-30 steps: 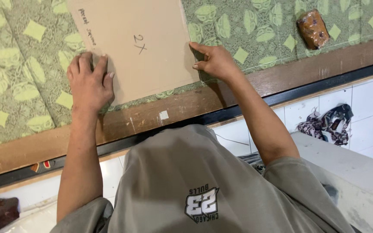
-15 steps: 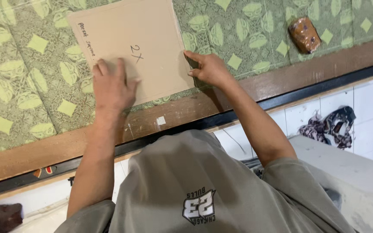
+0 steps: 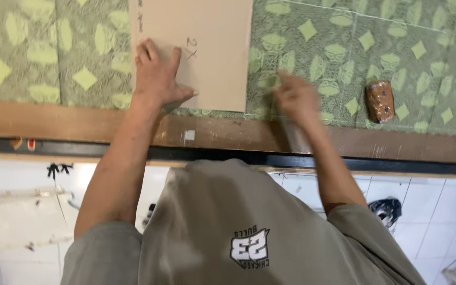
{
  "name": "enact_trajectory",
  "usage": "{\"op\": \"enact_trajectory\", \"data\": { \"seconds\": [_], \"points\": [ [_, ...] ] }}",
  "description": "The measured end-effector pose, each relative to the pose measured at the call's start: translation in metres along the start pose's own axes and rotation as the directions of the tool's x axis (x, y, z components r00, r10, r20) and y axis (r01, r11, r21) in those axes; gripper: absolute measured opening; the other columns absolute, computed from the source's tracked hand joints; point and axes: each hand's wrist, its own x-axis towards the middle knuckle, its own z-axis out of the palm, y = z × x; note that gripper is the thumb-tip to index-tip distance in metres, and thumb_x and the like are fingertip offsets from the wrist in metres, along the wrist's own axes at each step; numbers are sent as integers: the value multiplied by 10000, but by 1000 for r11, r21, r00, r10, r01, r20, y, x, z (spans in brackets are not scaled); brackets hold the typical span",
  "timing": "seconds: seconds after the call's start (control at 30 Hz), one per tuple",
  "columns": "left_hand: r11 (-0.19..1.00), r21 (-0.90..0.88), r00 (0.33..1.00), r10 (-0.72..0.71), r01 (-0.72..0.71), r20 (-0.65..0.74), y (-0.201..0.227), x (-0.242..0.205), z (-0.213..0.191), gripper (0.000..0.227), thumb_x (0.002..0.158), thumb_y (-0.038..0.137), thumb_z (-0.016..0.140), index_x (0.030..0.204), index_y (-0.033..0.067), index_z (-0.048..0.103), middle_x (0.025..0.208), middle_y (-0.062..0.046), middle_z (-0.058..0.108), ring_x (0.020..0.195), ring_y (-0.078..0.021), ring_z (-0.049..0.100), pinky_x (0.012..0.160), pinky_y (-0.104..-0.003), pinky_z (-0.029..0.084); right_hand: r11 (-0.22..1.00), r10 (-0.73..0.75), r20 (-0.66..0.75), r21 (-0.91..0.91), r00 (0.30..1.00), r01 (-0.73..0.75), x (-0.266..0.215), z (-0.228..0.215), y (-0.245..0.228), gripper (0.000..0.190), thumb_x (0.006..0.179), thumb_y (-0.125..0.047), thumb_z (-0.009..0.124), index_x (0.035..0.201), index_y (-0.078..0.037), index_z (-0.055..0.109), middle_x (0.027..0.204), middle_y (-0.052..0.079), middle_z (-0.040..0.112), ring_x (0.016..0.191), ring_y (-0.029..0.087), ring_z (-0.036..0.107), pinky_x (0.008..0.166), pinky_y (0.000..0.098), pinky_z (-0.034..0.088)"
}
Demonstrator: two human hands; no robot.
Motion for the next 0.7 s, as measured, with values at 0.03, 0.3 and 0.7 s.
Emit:
{"op": "enact_trajectory", "data": {
  "seconds": [0.03, 0.3, 0.7],
  "points": [
    [1000, -9, 1000, -3, 3, -17, -1, 0, 4, 1188, 651, 710, 826, 1608, 188, 355, 1554, -492, 143, 1453, -665, 147, 1179, -683, 238, 924, 347, 171, 105, 922, -367, -4, -16, 30, 335, 1028, -190, 557, 1342, -142, 663, 1170, -6, 792, 765, 280, 696, 686, 412, 579],
    [1000, 29, 998, -4, 5, -58, -3, 11, 20, 1232, 628, 722, 834, 1624, 206, 325, 1550, -476, 98, 1449, -649, 94, 1162, -702, 208, 865, 210, -82, -449, 974, -224, -56, -106, 205, 662, 912, -452, 886, 1429, -90, 683, 1271, 267, 660, 1085, 413, 660, 857, 506, 549],
    [999, -11, 999, -44, 43, -28, 1, 5, 11, 1246, 618, 716, 840, 1626, 225, 299, 1576, -449, 69, 1472, -630, 61, 1190, -665, 200, 866, 367, 76, -392, 927, -311, -61, -101, 244, 866, 911, -479, 798, 1594, -39, 498, 1072, 239, 718, 965, 396, 738, 775, 480, 604]
  ]
}}
